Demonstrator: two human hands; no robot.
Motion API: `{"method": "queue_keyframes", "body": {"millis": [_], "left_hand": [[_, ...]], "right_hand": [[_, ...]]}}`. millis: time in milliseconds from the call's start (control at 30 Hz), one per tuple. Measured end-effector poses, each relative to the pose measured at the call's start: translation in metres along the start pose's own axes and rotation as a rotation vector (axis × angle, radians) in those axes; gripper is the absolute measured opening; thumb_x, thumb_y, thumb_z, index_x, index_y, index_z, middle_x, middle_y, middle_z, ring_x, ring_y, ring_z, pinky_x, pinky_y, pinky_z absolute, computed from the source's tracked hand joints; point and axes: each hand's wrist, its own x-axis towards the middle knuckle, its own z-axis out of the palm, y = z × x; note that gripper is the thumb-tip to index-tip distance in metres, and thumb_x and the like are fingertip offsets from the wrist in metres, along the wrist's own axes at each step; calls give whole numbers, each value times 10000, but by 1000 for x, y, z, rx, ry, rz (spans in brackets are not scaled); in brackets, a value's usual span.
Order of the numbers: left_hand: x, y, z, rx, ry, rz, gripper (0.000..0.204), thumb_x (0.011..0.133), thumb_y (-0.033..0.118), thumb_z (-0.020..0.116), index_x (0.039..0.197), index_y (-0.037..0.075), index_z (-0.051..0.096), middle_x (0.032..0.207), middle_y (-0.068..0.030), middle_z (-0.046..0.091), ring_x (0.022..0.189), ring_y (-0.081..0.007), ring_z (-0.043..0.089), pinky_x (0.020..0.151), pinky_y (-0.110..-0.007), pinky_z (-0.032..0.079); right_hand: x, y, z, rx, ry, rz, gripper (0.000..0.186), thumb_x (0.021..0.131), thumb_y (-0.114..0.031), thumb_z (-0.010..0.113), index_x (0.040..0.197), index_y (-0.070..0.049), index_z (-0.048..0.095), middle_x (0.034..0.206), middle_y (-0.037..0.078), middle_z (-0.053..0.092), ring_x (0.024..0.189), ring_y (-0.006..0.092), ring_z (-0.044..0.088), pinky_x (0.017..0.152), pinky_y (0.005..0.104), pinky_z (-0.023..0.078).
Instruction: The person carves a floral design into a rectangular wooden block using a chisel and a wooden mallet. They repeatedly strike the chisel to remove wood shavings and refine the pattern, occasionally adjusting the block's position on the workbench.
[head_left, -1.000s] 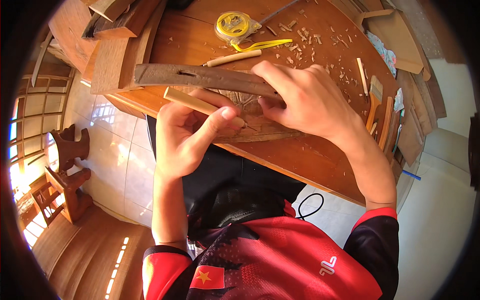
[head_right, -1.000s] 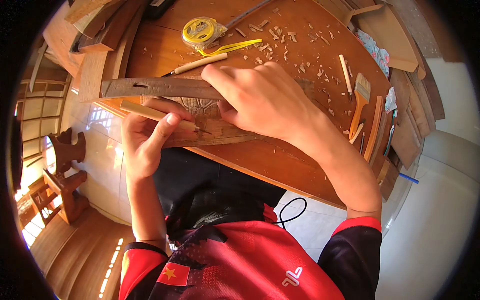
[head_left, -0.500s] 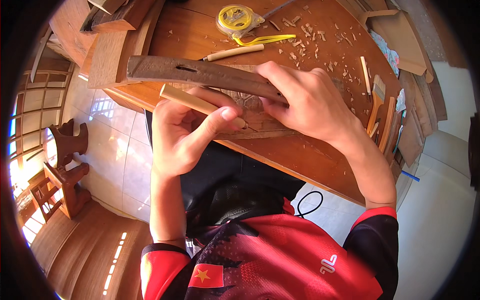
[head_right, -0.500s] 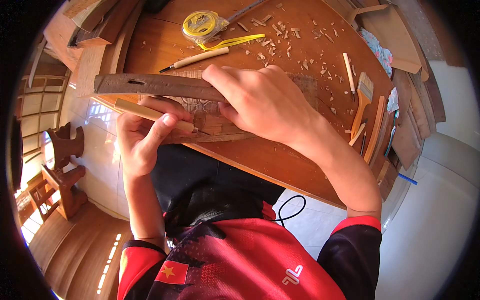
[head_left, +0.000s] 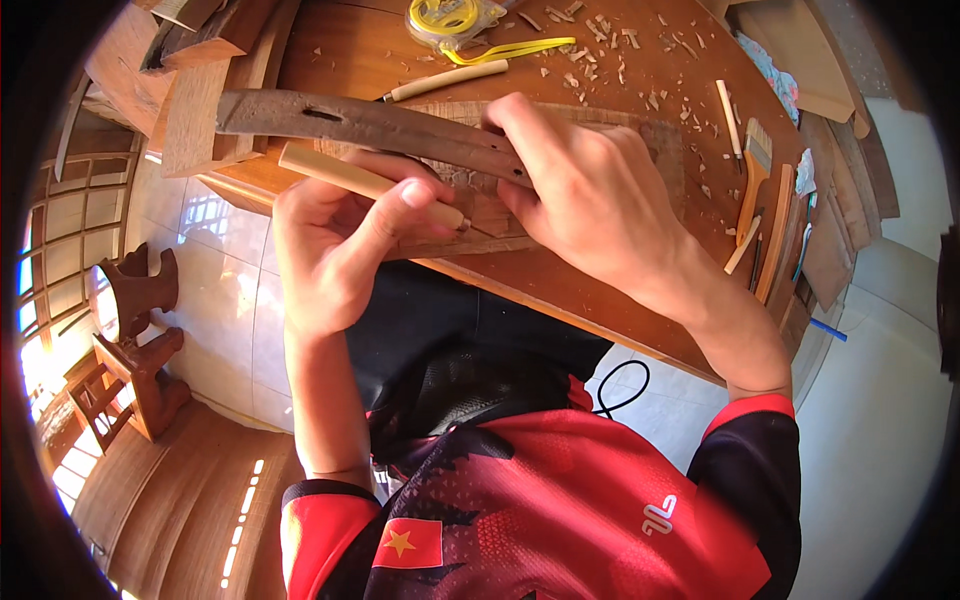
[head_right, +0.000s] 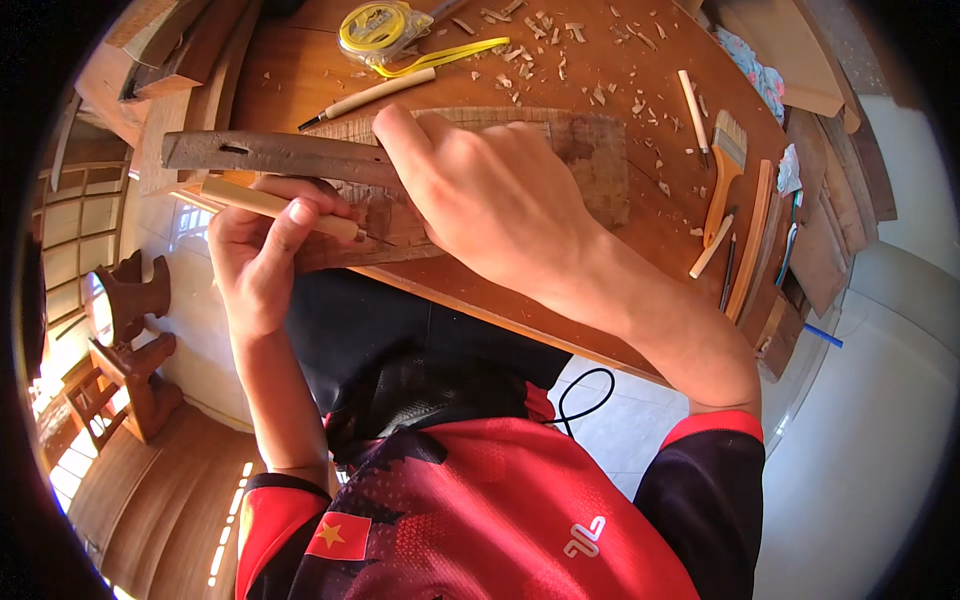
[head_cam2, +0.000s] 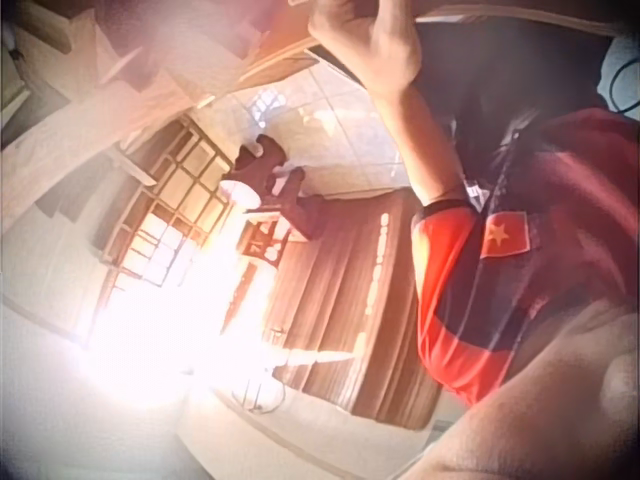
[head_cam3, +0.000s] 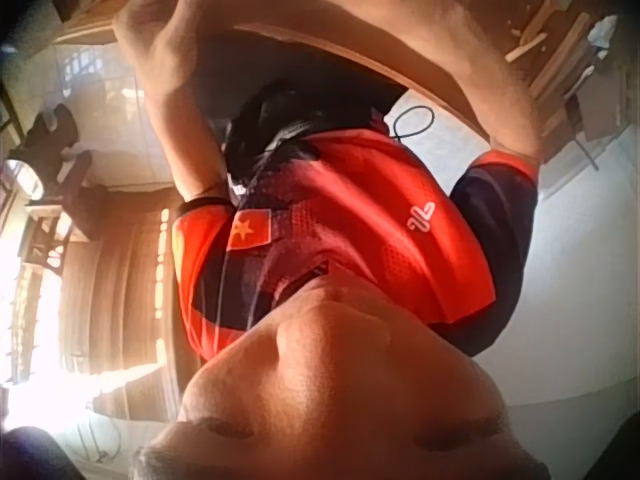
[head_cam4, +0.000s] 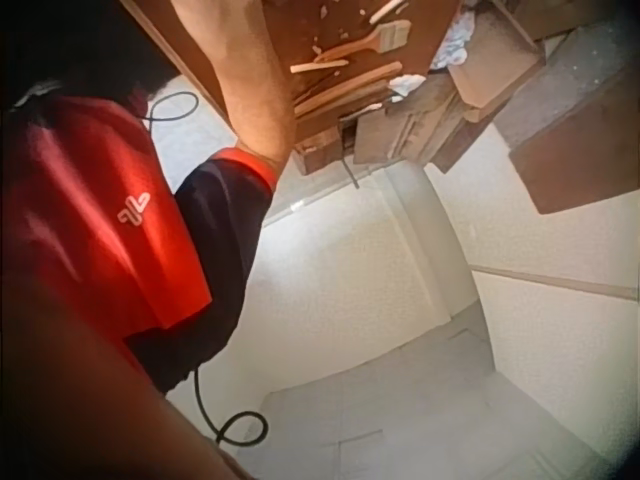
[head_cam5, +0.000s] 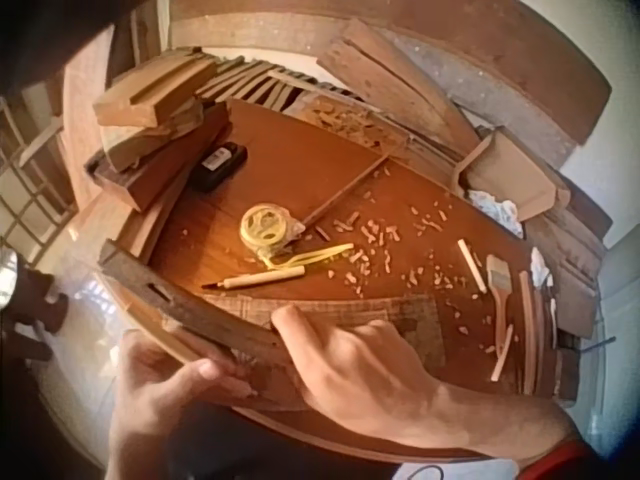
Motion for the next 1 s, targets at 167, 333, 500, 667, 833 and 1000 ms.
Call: {"method": "queue_keyframes", "body": {"millis": [167, 333, 500, 667, 833, 1000], "left_hand": [[3, -8, -7, -38, -9, 51, 197, 1005, 108, 665, 1012, -87, 695, 955, -173, 752, 794, -206, 747, 749, -367, 662], [6, -8, -7, -37, -5, 70, 205, 1008, 113, 657, 996, -88, 689, 957, -182, 750, 794, -216, 747, 729, -371, 667], [4, -9, -9, 10, 14, 67, 192, 1006, 98, 654, 985, -88, 696, 951, -179, 747, 784, -213, 744, 723, -361, 667], [6, -9, -6, 207, 40, 174, 177, 993, 88, 679, 982, -82, 727, 976, -139, 758, 826, -172, 719, 760, -291, 594], [6, -10, 3, 317, 40, 246, 151, 979, 69, 687, 987, -71, 743, 980, -116, 766, 868, -168, 703, 822, -298, 546], [7, -15, -5, 217, 3, 257, 175, 994, 101, 674, 992, -59, 746, 969, -124, 765, 912, -185, 704, 871, -319, 544]], "right_hand": [[-3, -7, 4, 21, 39, 66, 182, 892, -37, 594, 1053, 3, 519, 595, 174, 643, 553, 344, 699, 480, 461, 543], [1, -11, -2, 63, -56, 193, 370, 818, -24, 721, 1123, -6, 512, 784, 205, 680, 693, 391, 708, 581, 484, 554], [5, -16, -1, 75, -86, 213, 457, 786, -2, 749, 1161, 9, 488, 837, 230, 676, 744, 424, 700, 614, 512, 543], [-6, -33, 3, 32, -70, 261, 447, 774, 11, 726, 1142, 22, 472, 861, 217, 666, 717, 424, 691, 610, 509, 545], [-12, -38, 0, 78, -77, 361, 419, 789, -4, 731, 1111, 26, 465, 860, 227, 658, 734, 431, 697, 622, 515, 550], [3, -16, -19, 148, -102, 160, 301, 791, 33, 676, 1052, 133, 564, 667, 220, 664, 628, 387, 710, 562, 478, 576]]}}
